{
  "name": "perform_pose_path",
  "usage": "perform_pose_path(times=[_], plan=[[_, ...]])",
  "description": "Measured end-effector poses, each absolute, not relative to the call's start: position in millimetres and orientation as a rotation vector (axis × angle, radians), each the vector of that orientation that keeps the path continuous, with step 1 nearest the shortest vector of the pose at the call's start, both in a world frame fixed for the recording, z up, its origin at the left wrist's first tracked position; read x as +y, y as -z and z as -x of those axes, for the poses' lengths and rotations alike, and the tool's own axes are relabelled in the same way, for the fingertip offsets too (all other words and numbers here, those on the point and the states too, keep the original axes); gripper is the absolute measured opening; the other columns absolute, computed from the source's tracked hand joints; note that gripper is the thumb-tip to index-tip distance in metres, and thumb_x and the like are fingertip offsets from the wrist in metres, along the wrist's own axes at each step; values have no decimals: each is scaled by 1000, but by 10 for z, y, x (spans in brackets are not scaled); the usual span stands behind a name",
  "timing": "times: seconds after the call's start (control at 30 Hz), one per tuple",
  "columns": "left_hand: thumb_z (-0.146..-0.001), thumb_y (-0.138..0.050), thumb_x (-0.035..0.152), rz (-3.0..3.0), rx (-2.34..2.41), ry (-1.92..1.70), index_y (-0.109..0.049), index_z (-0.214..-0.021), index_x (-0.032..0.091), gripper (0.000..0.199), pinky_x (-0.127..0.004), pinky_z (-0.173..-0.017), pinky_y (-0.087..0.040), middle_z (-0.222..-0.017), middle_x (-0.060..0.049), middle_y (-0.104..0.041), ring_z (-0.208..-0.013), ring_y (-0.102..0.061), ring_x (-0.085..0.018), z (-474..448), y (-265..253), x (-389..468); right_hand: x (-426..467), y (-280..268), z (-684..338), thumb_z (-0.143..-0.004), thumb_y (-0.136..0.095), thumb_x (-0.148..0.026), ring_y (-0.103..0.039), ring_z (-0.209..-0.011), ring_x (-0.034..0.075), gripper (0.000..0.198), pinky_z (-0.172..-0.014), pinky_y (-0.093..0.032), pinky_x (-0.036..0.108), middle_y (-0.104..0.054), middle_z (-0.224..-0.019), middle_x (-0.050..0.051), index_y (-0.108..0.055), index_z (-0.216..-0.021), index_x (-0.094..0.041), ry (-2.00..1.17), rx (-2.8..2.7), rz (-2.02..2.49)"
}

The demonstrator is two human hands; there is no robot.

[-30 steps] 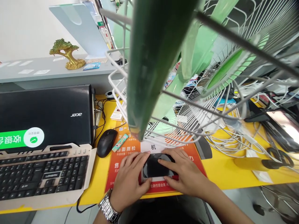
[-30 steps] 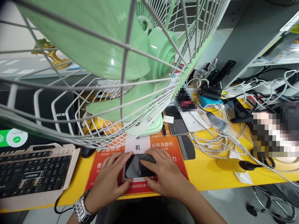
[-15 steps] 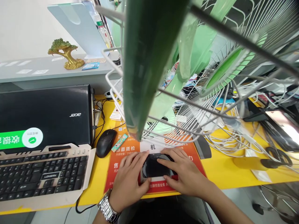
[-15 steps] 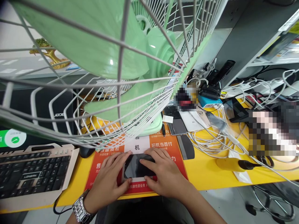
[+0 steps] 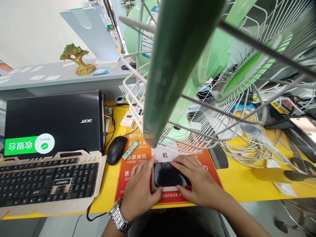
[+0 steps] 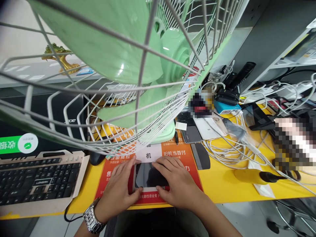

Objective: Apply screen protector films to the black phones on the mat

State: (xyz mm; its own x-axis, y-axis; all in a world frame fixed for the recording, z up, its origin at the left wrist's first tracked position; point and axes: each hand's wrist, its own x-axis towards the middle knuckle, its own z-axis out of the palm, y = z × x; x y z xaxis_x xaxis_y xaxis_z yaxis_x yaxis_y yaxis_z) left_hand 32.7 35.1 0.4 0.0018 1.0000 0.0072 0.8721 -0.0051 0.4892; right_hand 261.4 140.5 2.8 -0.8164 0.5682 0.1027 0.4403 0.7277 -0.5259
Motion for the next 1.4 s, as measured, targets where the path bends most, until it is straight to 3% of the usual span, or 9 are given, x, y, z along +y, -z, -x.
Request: perform_pose_path(times=[0.93, 1.13, 1.3, 1.4], plan=[[-82, -61, 25, -1993, 1916, -491, -30, -150, 24, 75, -52, -111, -33, -142, -8, -55, -132, -46, -32, -322, -30, 349, 1405, -48, -2612, -86, -64, -29, -46, -136, 30, 61, -115, -38, 53, -55, -144, 12, -48, -144, -21, -759, -2685, 823], [-80, -61, 24, -2009, 1897, -508, -47, -136, 27, 58, -50, -109, -35, -140, -4, -57, -130, -47, -30, -328, -60, 354, 1344, -79, -2790, -95, -56, -30, -47, -137, 27, 51, -112, -43, 47, -52, -147, 12, -47, -144, -23, -678, -2451, 723], [-80, -61, 22, -2025, 1877, -522, -57, -119, 29, 40, -52, -105, -36, -139, -3, -57, -129, -47, -31, -315, -51, 355, 1150, -98, -2865, -95, -54, -20, -53, -128, 27, 34, -109, -42, 48, -65, -128, 8, -59, -129, -21, -432, -2534, 694], [-81, -59, 22, -2041, 1869, -541, -57, -116, 30, 36, -54, -104, -37, -138, -2, -57, -128, -47, -32, -302, -27, 349, 1047, -67, -2898, -95, -53, -17, -55, -123, 27, 29, -104, -45, 46, -65, -125, 9, -63, -122, -19, -299, -2549, 737]])
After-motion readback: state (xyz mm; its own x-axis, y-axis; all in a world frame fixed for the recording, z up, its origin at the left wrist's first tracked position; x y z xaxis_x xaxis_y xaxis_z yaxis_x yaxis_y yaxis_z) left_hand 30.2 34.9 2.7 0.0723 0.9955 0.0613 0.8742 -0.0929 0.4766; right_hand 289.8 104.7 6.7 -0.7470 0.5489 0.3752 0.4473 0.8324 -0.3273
